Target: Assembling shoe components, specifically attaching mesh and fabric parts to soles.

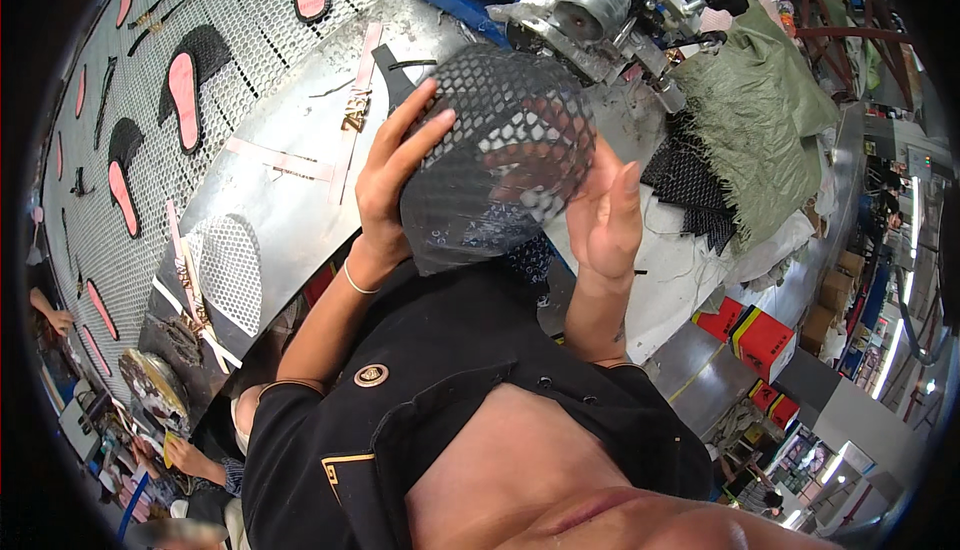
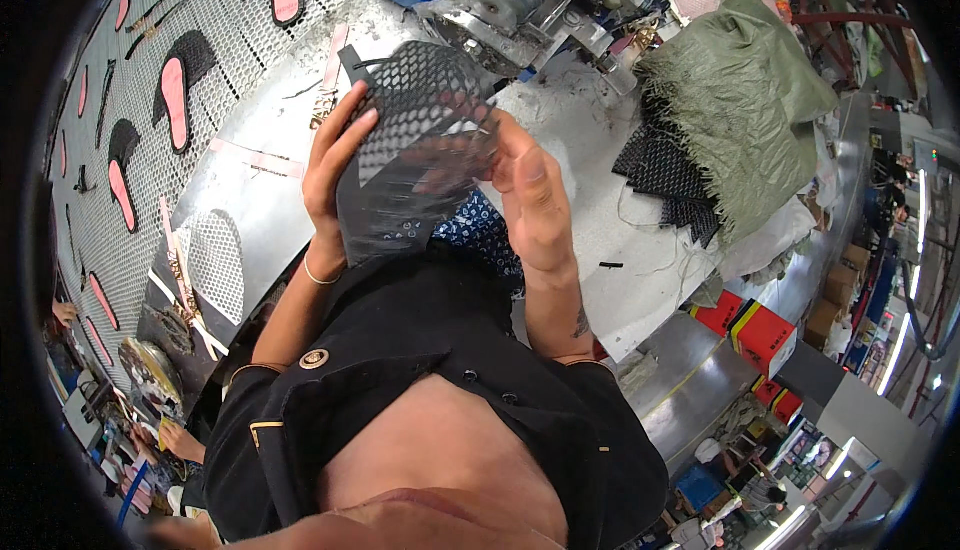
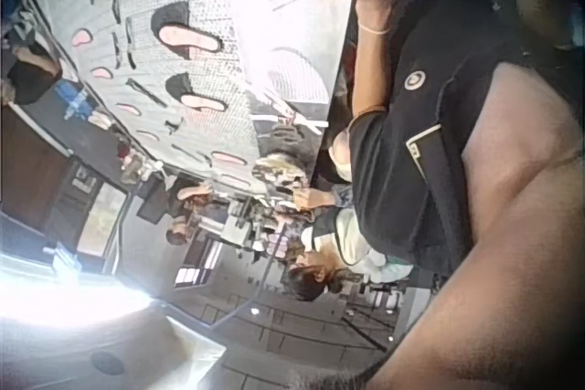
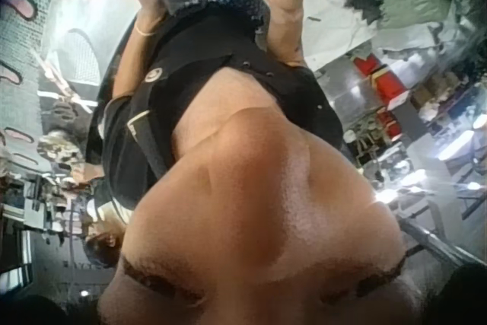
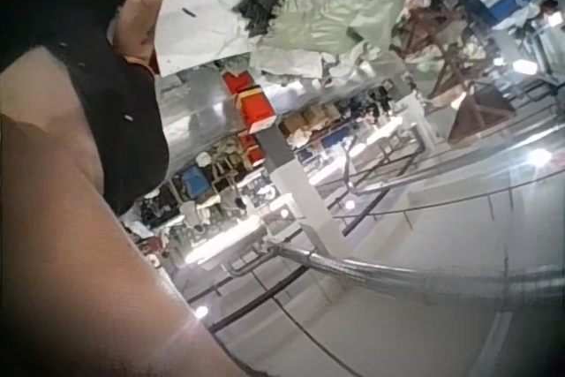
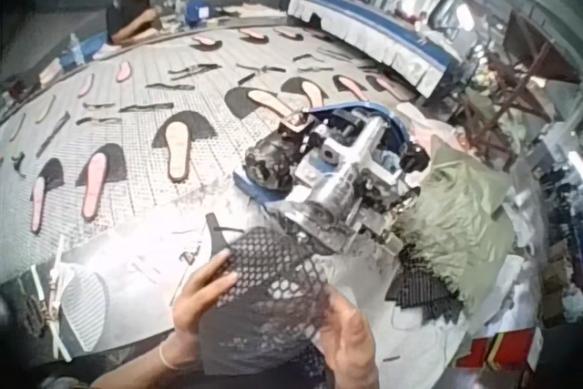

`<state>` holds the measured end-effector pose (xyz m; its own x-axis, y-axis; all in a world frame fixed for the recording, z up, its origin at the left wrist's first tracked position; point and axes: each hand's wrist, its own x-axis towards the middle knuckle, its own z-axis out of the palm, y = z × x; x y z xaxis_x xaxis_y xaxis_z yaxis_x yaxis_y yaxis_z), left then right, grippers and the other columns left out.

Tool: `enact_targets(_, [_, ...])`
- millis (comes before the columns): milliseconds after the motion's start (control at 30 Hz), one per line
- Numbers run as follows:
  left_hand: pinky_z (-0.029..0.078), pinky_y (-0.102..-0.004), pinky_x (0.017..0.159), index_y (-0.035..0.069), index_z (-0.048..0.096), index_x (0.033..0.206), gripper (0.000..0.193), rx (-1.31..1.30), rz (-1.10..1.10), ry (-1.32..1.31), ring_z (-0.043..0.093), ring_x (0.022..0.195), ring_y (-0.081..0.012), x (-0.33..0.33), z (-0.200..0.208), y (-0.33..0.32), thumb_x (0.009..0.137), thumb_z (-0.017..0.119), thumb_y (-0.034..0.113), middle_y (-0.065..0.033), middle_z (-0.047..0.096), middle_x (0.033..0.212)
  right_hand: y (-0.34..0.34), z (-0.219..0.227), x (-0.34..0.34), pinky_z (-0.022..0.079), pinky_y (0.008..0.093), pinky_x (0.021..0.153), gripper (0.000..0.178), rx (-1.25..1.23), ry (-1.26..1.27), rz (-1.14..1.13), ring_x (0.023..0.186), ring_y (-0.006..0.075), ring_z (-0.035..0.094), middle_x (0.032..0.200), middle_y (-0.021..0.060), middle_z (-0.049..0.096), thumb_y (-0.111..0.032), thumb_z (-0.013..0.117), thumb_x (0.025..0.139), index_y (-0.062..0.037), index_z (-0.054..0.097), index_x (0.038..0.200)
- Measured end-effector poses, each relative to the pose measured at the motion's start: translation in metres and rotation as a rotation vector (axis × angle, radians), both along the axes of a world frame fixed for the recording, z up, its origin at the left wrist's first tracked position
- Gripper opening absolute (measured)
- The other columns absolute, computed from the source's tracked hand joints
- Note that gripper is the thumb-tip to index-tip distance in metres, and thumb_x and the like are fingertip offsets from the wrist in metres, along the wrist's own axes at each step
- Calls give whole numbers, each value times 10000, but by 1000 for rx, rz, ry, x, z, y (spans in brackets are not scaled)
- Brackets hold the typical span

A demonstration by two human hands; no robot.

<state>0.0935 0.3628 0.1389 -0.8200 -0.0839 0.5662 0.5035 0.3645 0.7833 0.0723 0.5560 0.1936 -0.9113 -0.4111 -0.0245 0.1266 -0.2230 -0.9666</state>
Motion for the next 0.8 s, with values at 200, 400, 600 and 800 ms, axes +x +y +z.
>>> enact_targets(200, [425,-390,1005,60,693,1140,438,-133,51,17,538,1194,-325,7,-12,-12,703,709,83,-214,499,1376,9,-12,3,538,394,844,871,31,-59,-59,1051,320,637,1203,259,590,-621,240,967,142,315,1381])
enact_targets(400, [425,-392,989,68,700,1132,429,-148,44,5,548,1165,-317,7,-12,-16,703,699,73,-195,507,1376,13,-10,5,573,343,606,810,-88,-138,-18,854,281,696,1086,259,645,-571,246,985,128,308,1389])
enact_targets(600, [435,-366,968,51,702,1114,390,-136,43,-48,545,1175,-293,10,-4,-16,725,700,63,-183,531,1355,12,-9,8,567,329,524,786,-150,-190,-38,768,281,703,1058,274,651,-544,252,990,122,269,1406])
enact_targets(800, [436,-367,978,42,703,1100,338,-143,38,-19,539,1197,-292,12,-3,-23,763,689,64,-190,533,1348,5,-10,7,577,347,537,750,-179,-182,-77,722,265,689,1006,265,657,-500,302,997,146,312,1378])
